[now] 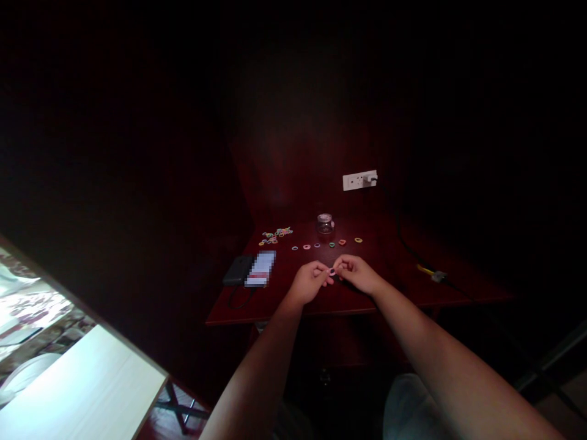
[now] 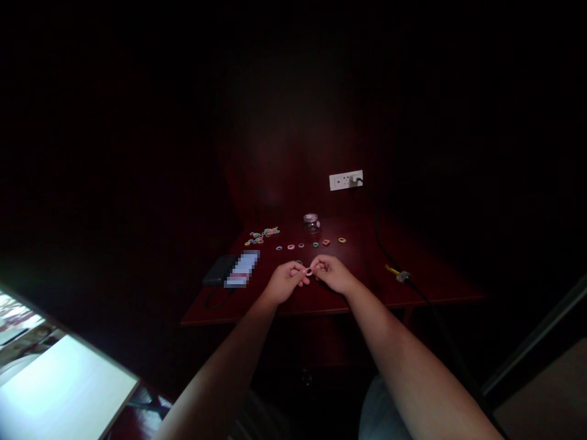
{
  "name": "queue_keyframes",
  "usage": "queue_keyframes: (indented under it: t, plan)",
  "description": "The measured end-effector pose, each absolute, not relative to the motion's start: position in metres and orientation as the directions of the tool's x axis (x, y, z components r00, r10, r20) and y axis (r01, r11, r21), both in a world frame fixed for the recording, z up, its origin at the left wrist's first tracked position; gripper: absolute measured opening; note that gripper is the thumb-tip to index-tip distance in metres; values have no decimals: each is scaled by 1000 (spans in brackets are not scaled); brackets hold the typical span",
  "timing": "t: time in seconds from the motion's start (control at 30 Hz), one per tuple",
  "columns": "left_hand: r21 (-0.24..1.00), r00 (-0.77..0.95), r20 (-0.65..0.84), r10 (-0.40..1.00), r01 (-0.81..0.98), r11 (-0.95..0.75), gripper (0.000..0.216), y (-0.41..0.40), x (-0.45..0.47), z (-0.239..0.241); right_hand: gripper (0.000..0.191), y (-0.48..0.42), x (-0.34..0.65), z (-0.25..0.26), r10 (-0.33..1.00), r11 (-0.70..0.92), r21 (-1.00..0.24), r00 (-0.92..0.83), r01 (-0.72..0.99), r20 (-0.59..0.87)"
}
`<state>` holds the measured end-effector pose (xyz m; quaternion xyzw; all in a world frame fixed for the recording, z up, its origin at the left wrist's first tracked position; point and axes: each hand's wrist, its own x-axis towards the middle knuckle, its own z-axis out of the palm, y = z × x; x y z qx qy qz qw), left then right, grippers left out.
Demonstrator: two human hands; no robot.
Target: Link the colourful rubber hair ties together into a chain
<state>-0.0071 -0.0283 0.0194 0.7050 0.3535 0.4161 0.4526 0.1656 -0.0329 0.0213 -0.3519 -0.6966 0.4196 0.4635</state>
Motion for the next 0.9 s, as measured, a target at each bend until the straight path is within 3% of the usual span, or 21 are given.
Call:
queue_keyframes:
  t: [0.33,0.53,0.77,0.9]
  plan:
    - [923,406,322,855,65,-378,19,-26,-7,19,24,-35,167,22,860,337,-937,-436,95,265]
    - [922,355,344,869,47,-384,20,-23,-7,17,25,-35,164,24,862,402,-912,-369,84,347]
    - [942,331,314,890,7,-335,25,-20,-6,10,25,-35,166,22,893,409,-890,-287,200,346]
    - [949,325,296,898,6,-315,31,-20,-7,9,31,-34,165,22,901,381,-914,-275,138,335]
